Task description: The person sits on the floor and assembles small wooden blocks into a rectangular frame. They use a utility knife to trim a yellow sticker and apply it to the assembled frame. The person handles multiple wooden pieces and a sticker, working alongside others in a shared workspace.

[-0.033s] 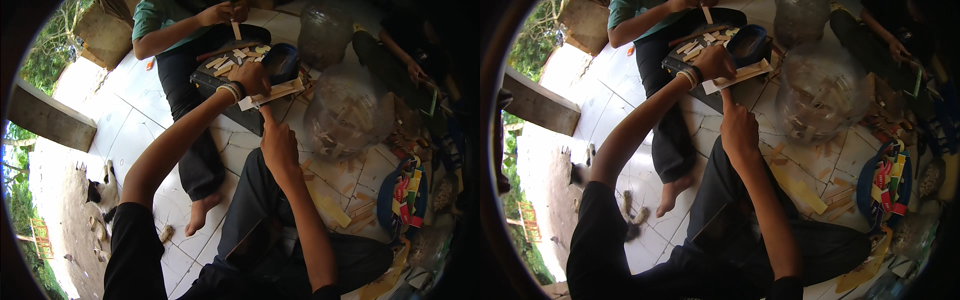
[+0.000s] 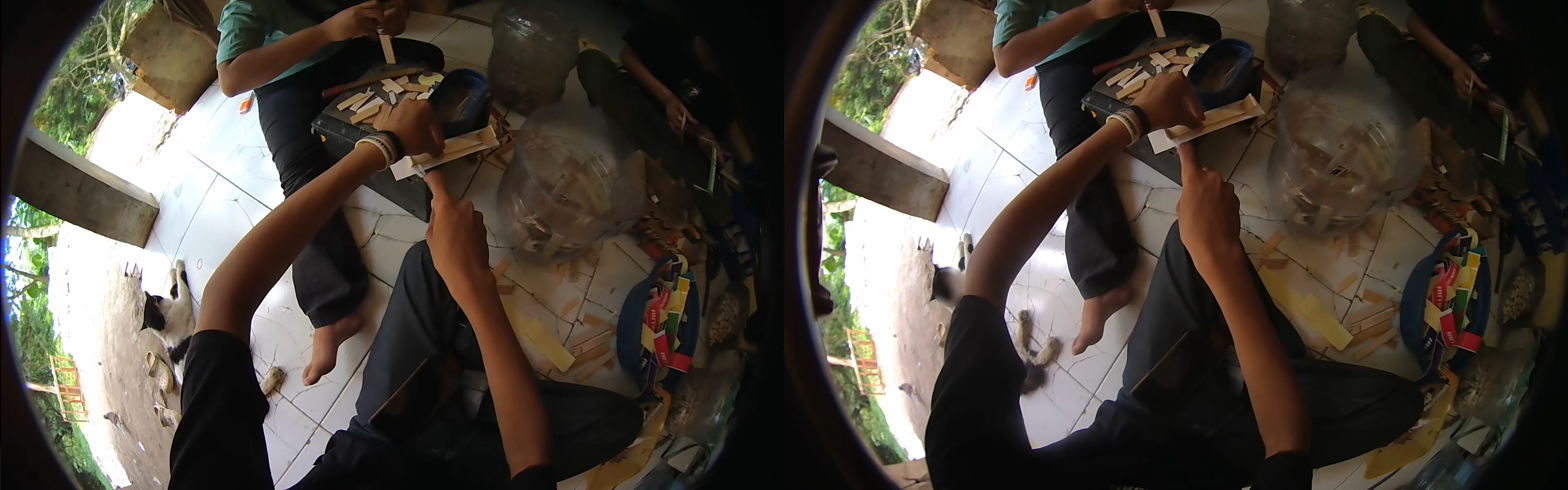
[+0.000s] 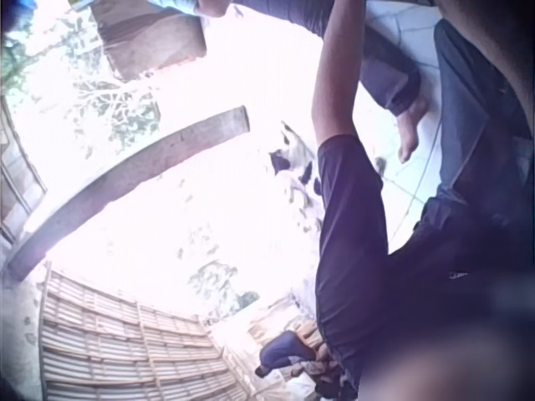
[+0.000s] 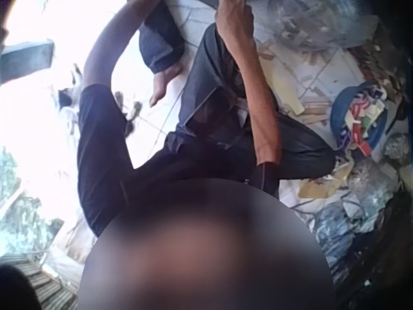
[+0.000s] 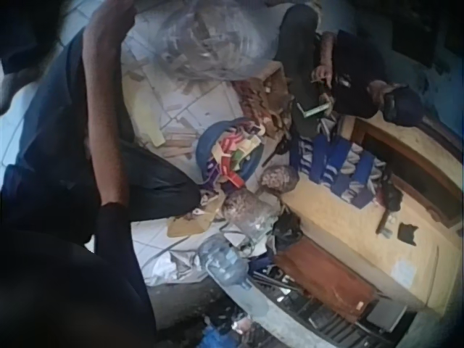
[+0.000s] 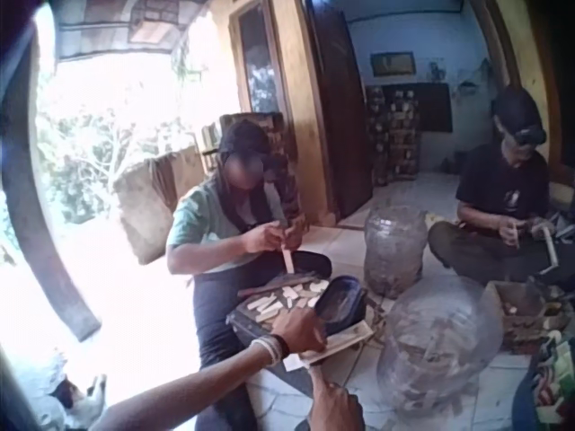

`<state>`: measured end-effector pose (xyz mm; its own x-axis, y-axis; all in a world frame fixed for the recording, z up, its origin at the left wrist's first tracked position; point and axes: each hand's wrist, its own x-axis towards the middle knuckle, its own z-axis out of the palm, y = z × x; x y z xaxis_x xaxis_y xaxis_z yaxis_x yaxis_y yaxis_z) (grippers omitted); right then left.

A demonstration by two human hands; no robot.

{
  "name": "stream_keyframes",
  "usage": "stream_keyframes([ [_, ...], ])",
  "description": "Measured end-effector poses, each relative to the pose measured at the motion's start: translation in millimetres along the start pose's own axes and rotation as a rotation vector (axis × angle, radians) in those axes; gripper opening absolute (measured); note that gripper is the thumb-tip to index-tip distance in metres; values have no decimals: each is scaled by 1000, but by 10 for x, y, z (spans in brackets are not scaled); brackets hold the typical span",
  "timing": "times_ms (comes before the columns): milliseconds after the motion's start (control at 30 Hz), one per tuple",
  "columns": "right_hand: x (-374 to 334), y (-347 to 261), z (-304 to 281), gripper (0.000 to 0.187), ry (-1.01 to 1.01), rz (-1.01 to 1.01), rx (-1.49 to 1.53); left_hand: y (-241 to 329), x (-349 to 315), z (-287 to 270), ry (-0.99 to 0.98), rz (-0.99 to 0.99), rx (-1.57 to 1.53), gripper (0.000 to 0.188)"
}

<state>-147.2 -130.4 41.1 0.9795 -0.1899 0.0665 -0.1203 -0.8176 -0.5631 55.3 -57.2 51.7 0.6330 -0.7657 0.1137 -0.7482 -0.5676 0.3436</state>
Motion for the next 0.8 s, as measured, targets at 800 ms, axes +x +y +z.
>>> stream_keyframes([
  [800, 41, -42, 37, 42, -17, -3, -92, 102, -23, -15, -28, -145, 56, 18],
])
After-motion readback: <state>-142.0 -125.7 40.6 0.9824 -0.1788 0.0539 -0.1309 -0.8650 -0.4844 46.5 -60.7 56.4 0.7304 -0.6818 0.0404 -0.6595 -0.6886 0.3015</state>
